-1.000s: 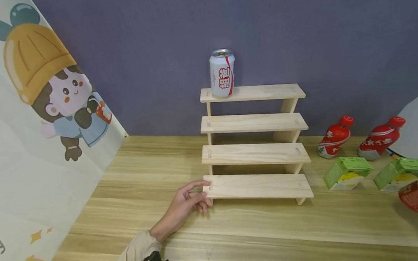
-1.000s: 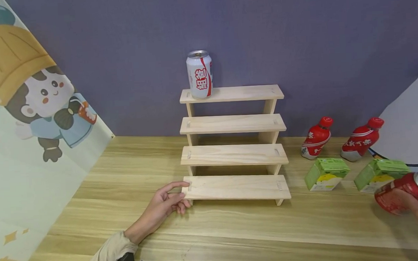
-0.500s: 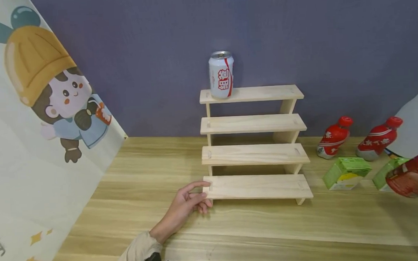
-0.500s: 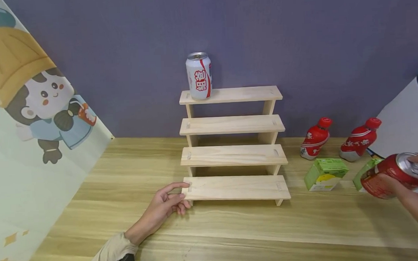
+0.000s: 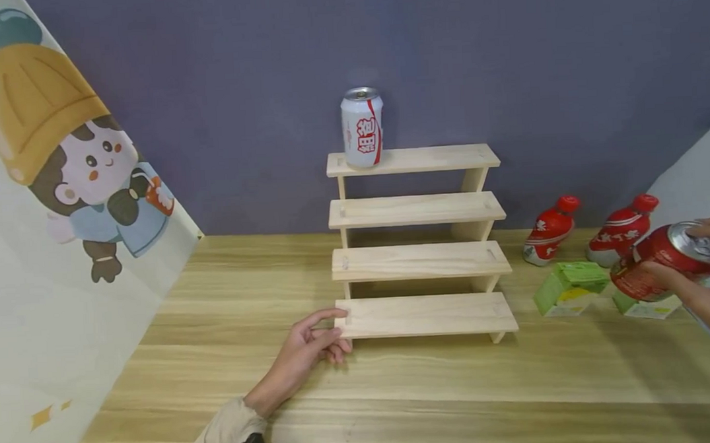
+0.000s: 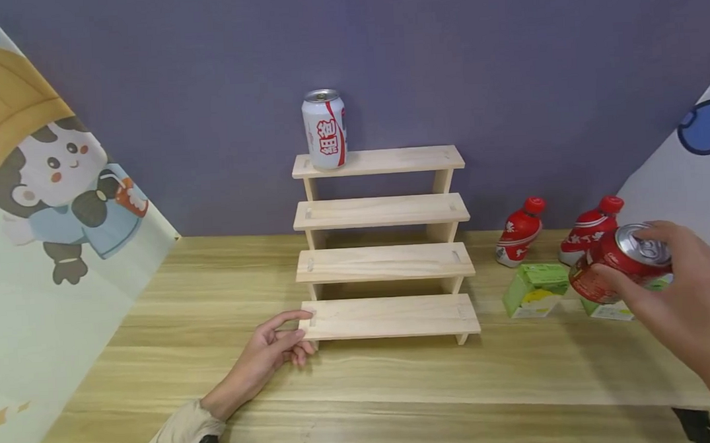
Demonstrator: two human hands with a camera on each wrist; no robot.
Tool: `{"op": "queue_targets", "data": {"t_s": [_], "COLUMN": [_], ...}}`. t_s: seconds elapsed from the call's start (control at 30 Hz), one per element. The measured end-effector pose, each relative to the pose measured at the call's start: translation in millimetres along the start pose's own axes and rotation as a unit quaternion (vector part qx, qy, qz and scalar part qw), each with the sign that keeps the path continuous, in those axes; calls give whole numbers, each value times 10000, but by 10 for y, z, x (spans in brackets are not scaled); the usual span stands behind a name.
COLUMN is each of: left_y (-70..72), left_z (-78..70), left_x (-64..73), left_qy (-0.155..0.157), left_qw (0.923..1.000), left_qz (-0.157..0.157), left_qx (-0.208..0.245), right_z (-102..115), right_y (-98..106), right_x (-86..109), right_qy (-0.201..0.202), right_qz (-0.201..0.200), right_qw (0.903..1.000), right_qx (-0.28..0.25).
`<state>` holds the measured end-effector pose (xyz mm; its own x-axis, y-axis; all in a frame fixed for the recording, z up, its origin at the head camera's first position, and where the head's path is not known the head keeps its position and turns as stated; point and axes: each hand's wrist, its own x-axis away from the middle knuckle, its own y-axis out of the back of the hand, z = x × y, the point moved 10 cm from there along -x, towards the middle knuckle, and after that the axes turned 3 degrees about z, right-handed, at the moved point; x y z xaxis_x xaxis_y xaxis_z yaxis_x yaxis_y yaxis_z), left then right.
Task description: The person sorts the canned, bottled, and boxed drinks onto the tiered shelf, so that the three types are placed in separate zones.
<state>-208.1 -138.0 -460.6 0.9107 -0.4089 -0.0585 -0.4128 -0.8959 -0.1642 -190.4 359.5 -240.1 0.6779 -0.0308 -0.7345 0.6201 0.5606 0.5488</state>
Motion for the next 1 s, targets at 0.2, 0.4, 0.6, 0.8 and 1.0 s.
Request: {"op": "queue_targets", "data": {"t_s": [0.2,0.4,0.6,0.8,1.0], "left_y": [-4,-12,-18,-20,-17], "left_z": [-22,-16,-7,-3,-11], "left_x": [11,7,7,-4,0], "left_qy": [-37,-64,-74,-85,-70], "left_qw": [10000,10000,9999,9999,9999], "left_qz": [12,47,41,82,135], "left_qx": [23,59,71,78,53], "right_z": [176,221,280,367,515], "right_y": [-67,-88,-92,-101,-150], "right_x": [-38,-38,-74,-141,-278], "right_qy": [216,90,198,225,401], "right_qz": [423,556,706,715,781], "right_qw": [9976,9967,9951,9955,9953], "right_qx": [497,580,662,575,404]}}
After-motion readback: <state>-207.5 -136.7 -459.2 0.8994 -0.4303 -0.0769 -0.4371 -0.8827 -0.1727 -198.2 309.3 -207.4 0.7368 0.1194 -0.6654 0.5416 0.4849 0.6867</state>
